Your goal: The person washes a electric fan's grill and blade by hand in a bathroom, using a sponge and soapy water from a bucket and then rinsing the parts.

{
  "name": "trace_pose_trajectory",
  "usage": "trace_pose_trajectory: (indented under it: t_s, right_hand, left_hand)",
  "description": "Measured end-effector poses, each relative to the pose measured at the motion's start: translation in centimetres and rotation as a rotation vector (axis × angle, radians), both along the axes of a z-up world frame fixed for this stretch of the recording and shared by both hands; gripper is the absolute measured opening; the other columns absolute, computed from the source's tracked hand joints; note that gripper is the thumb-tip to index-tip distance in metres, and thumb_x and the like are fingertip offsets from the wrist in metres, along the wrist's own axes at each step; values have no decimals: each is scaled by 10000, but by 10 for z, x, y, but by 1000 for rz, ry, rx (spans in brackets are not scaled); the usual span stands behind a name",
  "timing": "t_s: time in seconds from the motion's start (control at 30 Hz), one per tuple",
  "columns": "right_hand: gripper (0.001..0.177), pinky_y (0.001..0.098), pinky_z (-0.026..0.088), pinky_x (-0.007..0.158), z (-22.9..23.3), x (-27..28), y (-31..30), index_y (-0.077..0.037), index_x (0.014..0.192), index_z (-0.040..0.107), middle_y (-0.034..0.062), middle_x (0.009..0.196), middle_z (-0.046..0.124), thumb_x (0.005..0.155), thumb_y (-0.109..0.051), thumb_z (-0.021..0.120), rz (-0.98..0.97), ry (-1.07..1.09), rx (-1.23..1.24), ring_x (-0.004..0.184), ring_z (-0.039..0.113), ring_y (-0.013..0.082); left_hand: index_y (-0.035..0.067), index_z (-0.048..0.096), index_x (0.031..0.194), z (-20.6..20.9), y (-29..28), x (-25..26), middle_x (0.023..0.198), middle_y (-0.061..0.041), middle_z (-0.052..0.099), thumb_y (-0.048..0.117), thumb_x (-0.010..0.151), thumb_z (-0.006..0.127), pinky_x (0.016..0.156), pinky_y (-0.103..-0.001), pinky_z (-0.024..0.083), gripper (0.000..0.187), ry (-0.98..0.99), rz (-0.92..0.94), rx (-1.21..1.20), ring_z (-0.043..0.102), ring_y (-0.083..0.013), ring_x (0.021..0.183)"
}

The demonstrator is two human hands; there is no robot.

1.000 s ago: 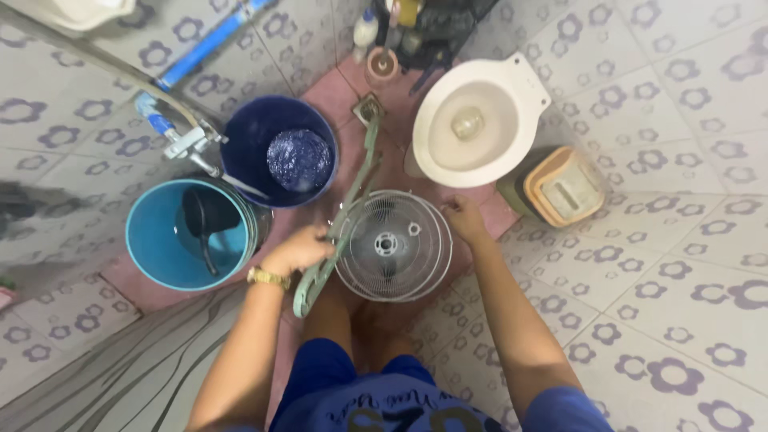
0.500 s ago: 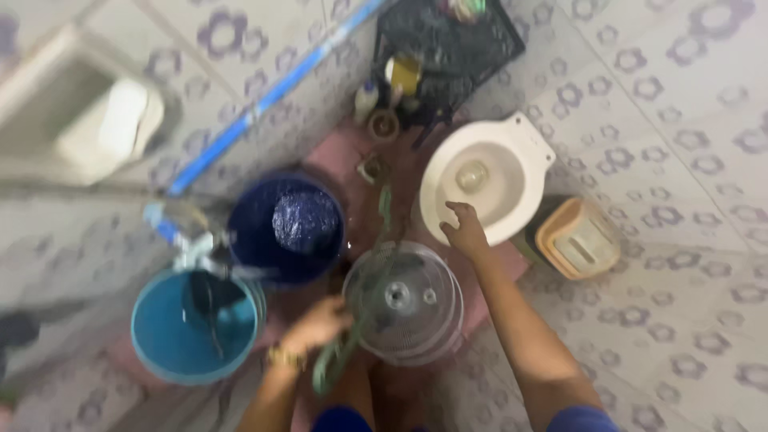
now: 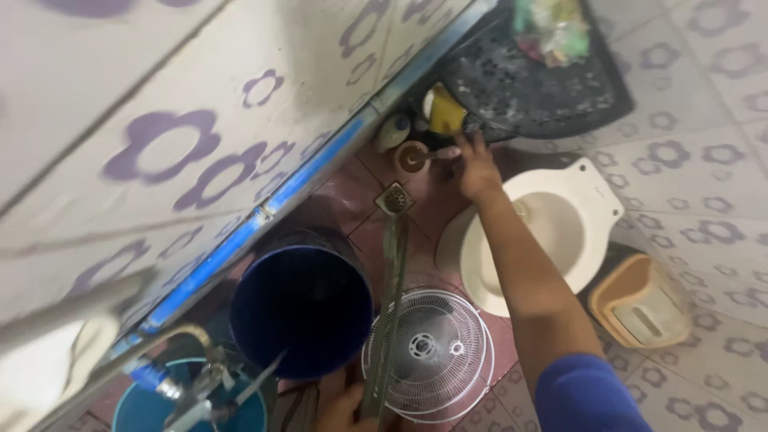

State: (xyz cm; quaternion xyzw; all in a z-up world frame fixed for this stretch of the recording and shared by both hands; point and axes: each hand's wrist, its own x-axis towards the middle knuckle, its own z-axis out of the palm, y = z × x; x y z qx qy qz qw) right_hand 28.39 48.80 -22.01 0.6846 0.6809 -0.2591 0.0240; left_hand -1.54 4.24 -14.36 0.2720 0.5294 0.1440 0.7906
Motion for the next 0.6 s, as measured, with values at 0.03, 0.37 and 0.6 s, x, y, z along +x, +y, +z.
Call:
trace_pose_trajectory:
  t_s: [0.03, 0.37, 0.6]
  right_hand:
    - [755, 455, 334, 1168, -6, -1, 12, -331, 1583, 299, 195, 1697, 121, 905, -167, 588, 12, -1, -25, 1464, 302, 444]
    - [883, 465, 254, 1228, -76, -7, 80, -361, 1559, 380, 227, 1680, 76, 762, -169, 705, 152, -65, -88, 1513, 121, 497]
    - [259, 466, 469, 1143, -181, 30, 89, -202, 1238, 670, 159, 1587, 478, 982, -169, 668, 73, 10, 253, 1374, 509, 457]
  left_hand:
    - [77, 556, 1412, -6, 0, -2, 1370, -114, 665, 145, 835, 743, 1097, -329, 453, 610, 3, 17, -5, 605, -190, 1290]
    - [72, 558, 1419, -45, 9, -30, 1351, -124, 681, 99, 825, 721, 1088, -327, 466, 617, 58, 103, -42, 630, -202, 1278]
    - [68, 559, 1425, -44, -18, -22, 1337, -131, 692, 68, 819, 706, 1082, -326, 475, 624, 58, 143, -119, 648, -209, 1270]
